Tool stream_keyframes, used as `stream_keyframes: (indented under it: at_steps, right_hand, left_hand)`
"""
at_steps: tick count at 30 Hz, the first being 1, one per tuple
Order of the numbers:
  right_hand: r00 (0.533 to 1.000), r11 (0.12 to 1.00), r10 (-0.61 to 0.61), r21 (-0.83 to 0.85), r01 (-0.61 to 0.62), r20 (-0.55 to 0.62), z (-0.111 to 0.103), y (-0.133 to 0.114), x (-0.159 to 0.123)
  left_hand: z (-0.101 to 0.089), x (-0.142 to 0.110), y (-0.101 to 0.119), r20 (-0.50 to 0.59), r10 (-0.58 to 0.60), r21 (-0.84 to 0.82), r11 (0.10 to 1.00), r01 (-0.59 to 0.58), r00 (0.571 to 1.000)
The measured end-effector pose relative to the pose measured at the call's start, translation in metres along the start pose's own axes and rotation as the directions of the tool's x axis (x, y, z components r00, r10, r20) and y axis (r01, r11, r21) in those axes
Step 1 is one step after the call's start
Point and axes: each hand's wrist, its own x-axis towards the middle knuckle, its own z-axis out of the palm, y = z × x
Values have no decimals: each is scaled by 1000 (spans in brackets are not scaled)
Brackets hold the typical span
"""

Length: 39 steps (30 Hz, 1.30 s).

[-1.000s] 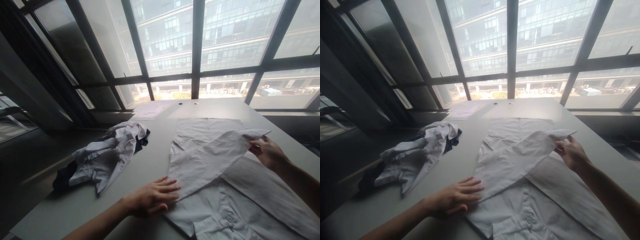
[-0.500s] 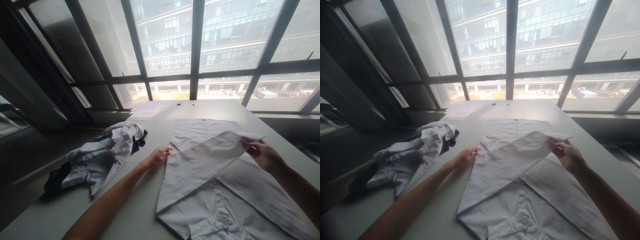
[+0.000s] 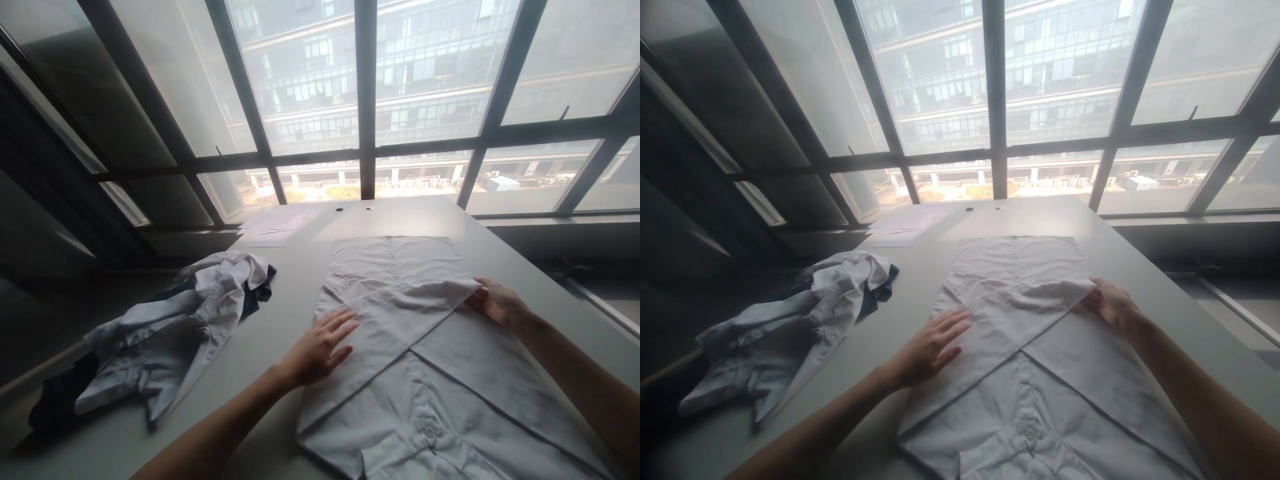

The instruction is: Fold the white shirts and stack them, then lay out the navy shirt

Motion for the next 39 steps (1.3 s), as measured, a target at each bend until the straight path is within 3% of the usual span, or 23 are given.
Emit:
stream_keyframes:
  at_steps: [3,5,8,11,13,15,18,22,25,29,31,39]
  right_hand:
    - [994,997,77,36,-74,-77,-5,-7,10]
    - [993,998,-66,11,67,-94,-6,-12,15]
    - [953,952,-291,-121,279,-89,-7,-14,24]
    - [925,894,-359,-333,301,-127,-13,-9,37]
    - [872,792,-471,-499,351,-134,-19,-6,44]
    - [780,626,-619,-660,415,-97,-22,-3,46]
    - [692,370,-713,-779,506,110,-17,1,35]
    - [619,102,-575,-704,703,535,11,13,7]
    - [614,-39,-402,-683,730,679,29,24,-4]
    - [702,-192,-184,-725,661,688,35,33,-1]
    - [718,-226,-132,-726,650,684,33,35,3]
    - [673,-233,-105,-676,699,732,42,33,16]
  left_hand:
    - [12,-9,5,111,73,35,996,-77,991]
    - [18,-13,1,137,78,43,996,-84,988]
    - [23,-15,-5,160,68,53,996,-77,985]
    - [23,-15,-8,191,60,69,995,-75,980]
    - [23,-15,-8,198,61,75,994,-77,978]
    - [21,-15,-7,190,70,74,994,-85,979]
    - [17,-10,-5,167,89,62,993,-100,982]
    - [15,7,-7,77,50,69,996,-56,996]
    - [21,13,-17,68,-38,136,990,29,997]
    - [28,6,-31,147,-136,174,979,109,980]
    - [28,2,-32,164,-156,169,977,128,974]
    - [31,-5,-22,159,-235,169,964,208,959]
